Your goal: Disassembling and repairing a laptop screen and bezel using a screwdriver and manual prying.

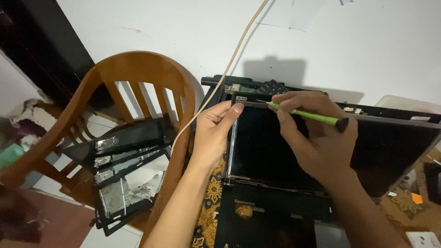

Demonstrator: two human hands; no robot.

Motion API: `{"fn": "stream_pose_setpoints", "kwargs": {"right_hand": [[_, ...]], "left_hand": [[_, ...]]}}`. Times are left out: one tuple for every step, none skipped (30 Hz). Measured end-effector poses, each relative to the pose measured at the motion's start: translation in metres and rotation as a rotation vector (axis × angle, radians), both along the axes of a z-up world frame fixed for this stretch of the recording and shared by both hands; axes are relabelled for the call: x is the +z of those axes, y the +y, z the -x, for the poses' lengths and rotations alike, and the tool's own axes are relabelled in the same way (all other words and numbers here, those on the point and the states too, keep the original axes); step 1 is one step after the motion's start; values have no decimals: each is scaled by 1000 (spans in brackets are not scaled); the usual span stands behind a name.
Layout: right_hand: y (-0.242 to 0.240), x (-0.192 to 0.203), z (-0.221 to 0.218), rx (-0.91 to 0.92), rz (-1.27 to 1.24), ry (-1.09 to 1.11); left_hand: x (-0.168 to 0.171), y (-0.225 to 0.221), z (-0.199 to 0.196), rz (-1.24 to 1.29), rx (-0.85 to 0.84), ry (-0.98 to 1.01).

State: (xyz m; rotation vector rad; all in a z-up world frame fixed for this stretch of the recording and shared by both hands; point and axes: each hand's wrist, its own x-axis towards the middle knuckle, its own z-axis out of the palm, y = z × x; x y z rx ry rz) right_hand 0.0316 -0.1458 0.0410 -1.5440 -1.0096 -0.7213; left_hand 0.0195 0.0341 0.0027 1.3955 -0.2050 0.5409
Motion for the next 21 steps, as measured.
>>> {"fn": "stream_pose_setpoints", "kwargs": {"right_hand": [[0, 0, -1, 13, 11, 6], [-2, 0, -2, 24, 22, 10], [-3, 2, -1, 22, 18, 11], [-4, 3, -1, 14, 35, 11], [-5, 3, -1, 6, 51, 12], [-6, 2, -2, 6, 47, 13], [-7, 2, -3, 8, 35, 7], [-7, 0, -4, 8, 24, 2], [-7, 1, -4, 9, 21, 5], [-6, 1, -3, -2, 29, -1], [-6, 1, -2, -13, 38, -6], [-4, 1, -3, -12, 37, -4], [-3, 0, -3, 33, 19, 14], [-1, 0, -4, 79, -1, 28], [-1, 1, -4, 81, -3, 27], [0, 3, -4, 71, 11, 9], [1, 5, -3, 62, 25, -10], [1, 5, -4, 64, 20, -10], [1, 4, -4, 26, 27, -3], [1, 4, -4, -14, 35, 3], [2, 5, -3, -14, 29, 3]], "left_hand": [[0, 0, -1, 10, 4, -15], [-1, -1, -2, 19, 7, -31], [-2, -1, -3, 16, 5, -29], [-4, -1, -5, 46, 6, -27], [-6, -1, -7, 76, 6, -26], [-8, -2, -8, 72, 7, -24], [-9, -2, -9, 98, -1, -34], [-10, -2, -10, 125, -9, -42], [-10, -2, -10, 122, -8, -39], [-10, -2, -9, 116, 12, -5], [-10, -1, -9, 109, 33, 30], [-11, -1, -10, 108, 34, 32], [-12, 0, -11, 103, 32, 16], [-13, 0, -12, 97, 31, -3], [-13, 0, -11, 95, 33, -4], [-13, 1, -11, 33, 53, -22], [-12, 2, -11, -28, 74, -40], [-13, 2, -11, -33, 75, -40], [-14, 3, -11, -68, 107, -35], [-14, 3, -10, -102, 137, -31], [-15, 4, -11, -108, 136, -32]]}}
